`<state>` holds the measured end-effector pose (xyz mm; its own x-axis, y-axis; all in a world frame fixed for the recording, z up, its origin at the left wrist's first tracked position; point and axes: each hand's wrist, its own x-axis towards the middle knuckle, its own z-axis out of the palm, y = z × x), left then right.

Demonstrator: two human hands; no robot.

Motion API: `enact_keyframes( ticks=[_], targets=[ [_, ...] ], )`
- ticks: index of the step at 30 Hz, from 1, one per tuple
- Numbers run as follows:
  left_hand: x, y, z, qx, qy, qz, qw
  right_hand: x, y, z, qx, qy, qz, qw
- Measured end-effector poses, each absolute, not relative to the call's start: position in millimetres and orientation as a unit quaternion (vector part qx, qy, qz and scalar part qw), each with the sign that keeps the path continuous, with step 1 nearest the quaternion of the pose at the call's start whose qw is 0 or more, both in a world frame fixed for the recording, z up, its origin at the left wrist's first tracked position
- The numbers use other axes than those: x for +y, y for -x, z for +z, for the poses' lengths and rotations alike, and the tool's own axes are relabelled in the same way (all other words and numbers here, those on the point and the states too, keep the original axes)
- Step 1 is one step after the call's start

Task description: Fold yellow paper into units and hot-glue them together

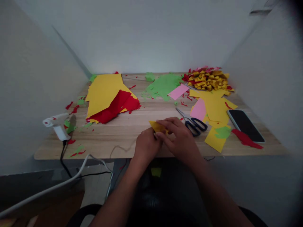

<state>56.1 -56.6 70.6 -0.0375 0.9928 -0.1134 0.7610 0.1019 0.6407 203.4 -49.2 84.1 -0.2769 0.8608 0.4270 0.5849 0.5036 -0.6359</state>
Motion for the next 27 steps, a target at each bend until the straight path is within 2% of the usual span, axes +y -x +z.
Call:
enact_keyframes(
  ticks=[4,7,11,16,20,27],
  targets=[
    [-55.6,-48.7,71.3,0.594,-0.709,0.283,0.252,-41.2,-191.1,72.6,-0.733,0.434,0.312,0.421],
    [-53.8,-36.5,71.6,0.517,-0.745,0.306,0.291,-35.1,-197.8,69.9,-0.685,0.402,0.41,0.449],
    [-53.1,-27.0,71.4,0.433,-0.74,0.364,0.363,-35.0,-203.2,76.8,-0.65,0.372,0.494,0.441],
    [-51.6,-29.2,71.2,0.395,-0.691,0.463,0.391,-39.0,-199.5,75.1,-0.648,0.348,0.492,0.466],
    [-52.4,-27.4,73.6,0.463,-0.701,0.408,0.357,-40.4,-199.1,66.9,-0.665,0.341,0.473,0.466],
    [-55.1,-16.5,76.6,0.495,-0.719,0.359,0.33,-42.3,-201.6,64.3,-0.74,0.31,0.403,0.44]
  ],
)
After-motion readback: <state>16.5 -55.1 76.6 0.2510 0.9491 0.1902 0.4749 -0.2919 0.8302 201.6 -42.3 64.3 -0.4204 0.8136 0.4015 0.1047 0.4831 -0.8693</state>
